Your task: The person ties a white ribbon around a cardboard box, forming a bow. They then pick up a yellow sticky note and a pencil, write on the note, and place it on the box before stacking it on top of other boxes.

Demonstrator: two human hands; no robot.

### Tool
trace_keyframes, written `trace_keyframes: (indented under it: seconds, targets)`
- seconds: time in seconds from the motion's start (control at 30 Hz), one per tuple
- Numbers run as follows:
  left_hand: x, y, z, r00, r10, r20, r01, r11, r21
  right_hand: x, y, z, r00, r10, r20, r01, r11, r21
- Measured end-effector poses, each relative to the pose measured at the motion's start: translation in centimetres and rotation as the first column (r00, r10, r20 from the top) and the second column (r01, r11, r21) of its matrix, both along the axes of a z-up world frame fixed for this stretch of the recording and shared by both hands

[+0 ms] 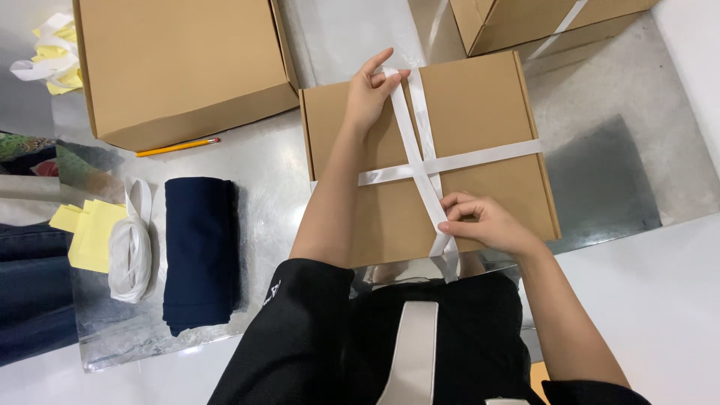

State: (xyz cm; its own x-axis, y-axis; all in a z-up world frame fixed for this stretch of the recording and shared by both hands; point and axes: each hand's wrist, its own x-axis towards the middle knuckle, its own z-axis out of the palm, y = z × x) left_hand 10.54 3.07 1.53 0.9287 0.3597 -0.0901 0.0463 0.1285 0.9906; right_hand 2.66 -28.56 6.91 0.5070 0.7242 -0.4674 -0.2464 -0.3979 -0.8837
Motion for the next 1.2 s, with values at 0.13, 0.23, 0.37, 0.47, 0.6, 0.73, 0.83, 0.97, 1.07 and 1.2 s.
trace_keyframes:
  seconds: [0.13,0.23,0.37,0.47,0.6,0.73,0.83,0.97,1.07,1.2]
  targets:
    - [0.1,0.0,-0.6,1.0,0.009,0.009,-0.009,1.0,0.0,-0.1,-0.4,-2.4,0.999,0.006,0.054,-0.013,0.992,0.129]
    - [0.4,-0.1,-0.8,0.997,0.063,0.054,-0.066,0.997,0.04,-0.7,0.2,-2.6,0.967,-0.251,0.051,0.249,0.967,0.053]
    - [1.0,-0.4,-0.1,0.994,0.107,0.003,-0.106,0.985,0.134,-0.8,1.1,-3.0,0.859,-0.391,0.331,0.412,0.911,0.008]
    - [1.2,-0.6,0.7,0.988,0.135,-0.079,-0.104,0.943,0.315,-1.1,2.1,-2.9,0.818,-0.35,0.456,0.436,0.895,-0.095]
    - [2.2,-1.1,0.8,0.966,0.173,-0.19,-0.025,0.8,0.6,-1.5,3.0,-4.0,0.772,-0.253,0.583,0.421,0.891,-0.171]
    - [2.5,-1.3,0.2,0.962,0.195,-0.193,-0.029,0.769,0.638,-1.7,3.2,-4.5,0.75,-0.2,0.631,0.397,0.899,-0.187]
    - [2.4,-1.3,-0.5,0.968,0.203,-0.149,-0.052,0.739,0.671,-1.8,3.3,-3.9,0.785,-0.149,0.601,0.382,0.881,-0.28]
    - [2.1,-1.9,0.1,0.967,0.213,-0.142,-0.061,0.731,0.68,-1.7,3.2,-4.1,0.742,-0.136,0.657,0.384,0.889,-0.25]
    - [2.1,-2.0,0.4,0.963,0.223,-0.149,-0.063,0.727,0.684,-1.7,3.9,-2.9,0.748,-0.132,0.65,0.405,0.867,-0.289]
    - [2.5,-1.9,0.0,0.965,0.224,-0.138,-0.065,0.712,0.7,-2.1,4.5,-3.1,0.715,-0.038,0.698,0.399,0.842,-0.364]
